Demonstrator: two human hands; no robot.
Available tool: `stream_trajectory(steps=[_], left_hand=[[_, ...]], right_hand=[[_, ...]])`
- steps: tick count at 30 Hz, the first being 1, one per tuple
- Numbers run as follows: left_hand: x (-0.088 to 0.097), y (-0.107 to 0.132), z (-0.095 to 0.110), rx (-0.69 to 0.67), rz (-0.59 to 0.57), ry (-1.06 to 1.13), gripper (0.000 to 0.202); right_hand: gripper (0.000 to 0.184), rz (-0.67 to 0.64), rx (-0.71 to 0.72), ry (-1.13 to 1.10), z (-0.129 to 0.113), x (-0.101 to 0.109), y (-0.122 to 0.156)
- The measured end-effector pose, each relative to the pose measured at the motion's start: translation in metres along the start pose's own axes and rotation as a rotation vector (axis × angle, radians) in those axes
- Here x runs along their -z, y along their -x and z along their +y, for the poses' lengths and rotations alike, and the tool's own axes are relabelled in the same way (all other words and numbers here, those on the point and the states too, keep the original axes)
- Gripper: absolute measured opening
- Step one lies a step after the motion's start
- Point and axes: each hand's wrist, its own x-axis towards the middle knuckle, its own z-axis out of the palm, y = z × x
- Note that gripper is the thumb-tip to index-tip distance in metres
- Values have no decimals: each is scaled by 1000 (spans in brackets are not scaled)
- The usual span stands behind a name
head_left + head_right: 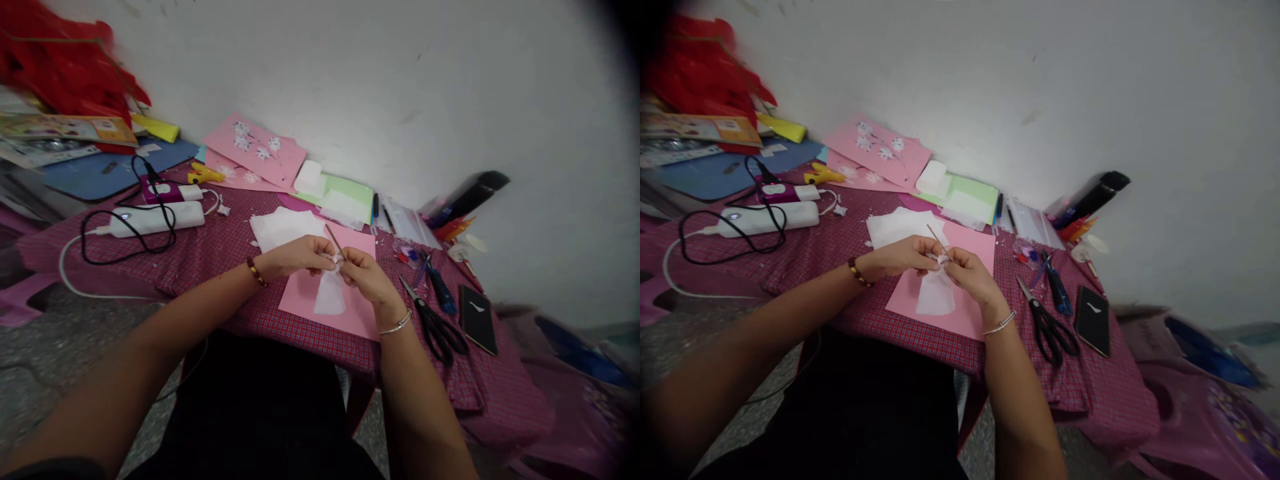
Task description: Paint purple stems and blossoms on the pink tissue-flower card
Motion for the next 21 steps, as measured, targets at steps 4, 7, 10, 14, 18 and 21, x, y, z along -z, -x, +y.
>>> stream_trajectory(steps=[4,7,10,14,18,21], left_hand=[[-2,-1,1,-19,21,-59,16],[-1,0,1,-27,47,-70,14],[0,1,2,-22,68,-75,16],[0,2,2,-22,81,-86,16],[-1,-1,0,-53,107,-119,13],[-3,-2,-1,-139,230,-217,10]], right_hand=[[19,7,5,-16,-3,-1,-1],[17,77,36,-70,-6,-2,-1],[20,100,71,-77,-10,-2,1],[25,41,51,27,-11,-2,2],[30,33,34,57,-8,-2,1],[30,39,35,22,-6,-4,0]])
